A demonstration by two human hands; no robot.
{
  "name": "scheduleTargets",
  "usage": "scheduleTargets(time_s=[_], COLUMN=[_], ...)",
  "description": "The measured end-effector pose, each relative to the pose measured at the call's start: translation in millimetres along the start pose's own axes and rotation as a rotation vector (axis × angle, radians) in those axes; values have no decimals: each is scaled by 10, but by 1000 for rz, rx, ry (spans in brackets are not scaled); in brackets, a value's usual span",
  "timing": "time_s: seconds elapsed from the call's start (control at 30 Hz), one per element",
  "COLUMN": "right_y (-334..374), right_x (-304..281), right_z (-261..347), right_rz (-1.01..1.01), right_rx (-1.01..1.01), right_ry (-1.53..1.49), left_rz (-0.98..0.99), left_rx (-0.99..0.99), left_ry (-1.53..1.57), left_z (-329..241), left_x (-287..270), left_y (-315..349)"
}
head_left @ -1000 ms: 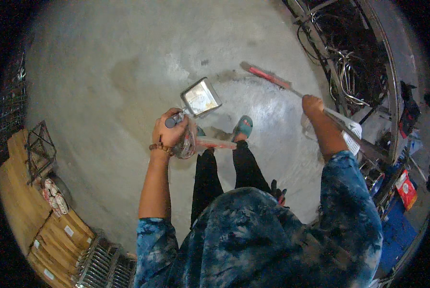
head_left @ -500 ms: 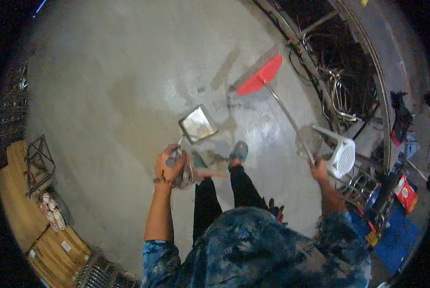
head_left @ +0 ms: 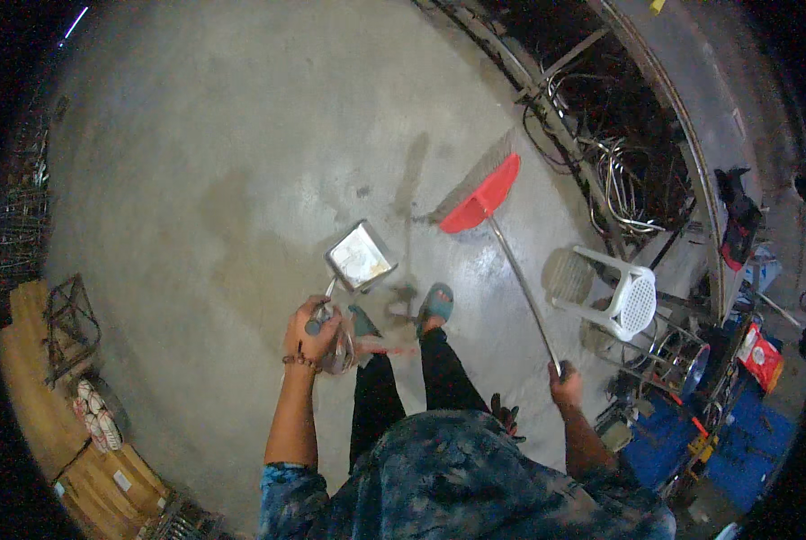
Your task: The person sweeps debris on a concrete floor using a red broom and a metal dustpan. They gather scattered plastic and paper scraps into a pile, then scoop them into the dustpan and transfer the contents into a plastic bag.
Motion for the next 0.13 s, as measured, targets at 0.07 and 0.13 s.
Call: scheduleTargets(time_s=[0.07, 0.13], right_y=[-240, -328], right_x=[-169, -293], right_z=[2, -20], right_rz=[142, 240], right_rx=[21, 57], right_ry=[245, 369], left_rz=[7, 30], left_rx=[29, 17], left_ry=[74, 97], left_z=[88, 191], left_x=[67, 139], left_y=[-9, -5])
Point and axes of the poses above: each hand's wrist, its own y-axis away from the middle knuckle, its own x-axis out of the palm, z = x × y, the point moved 3 cm from there along -y, towards the middle knuckle, and after that the axes turned 4 degrees about -y, right-handed, at the moved point
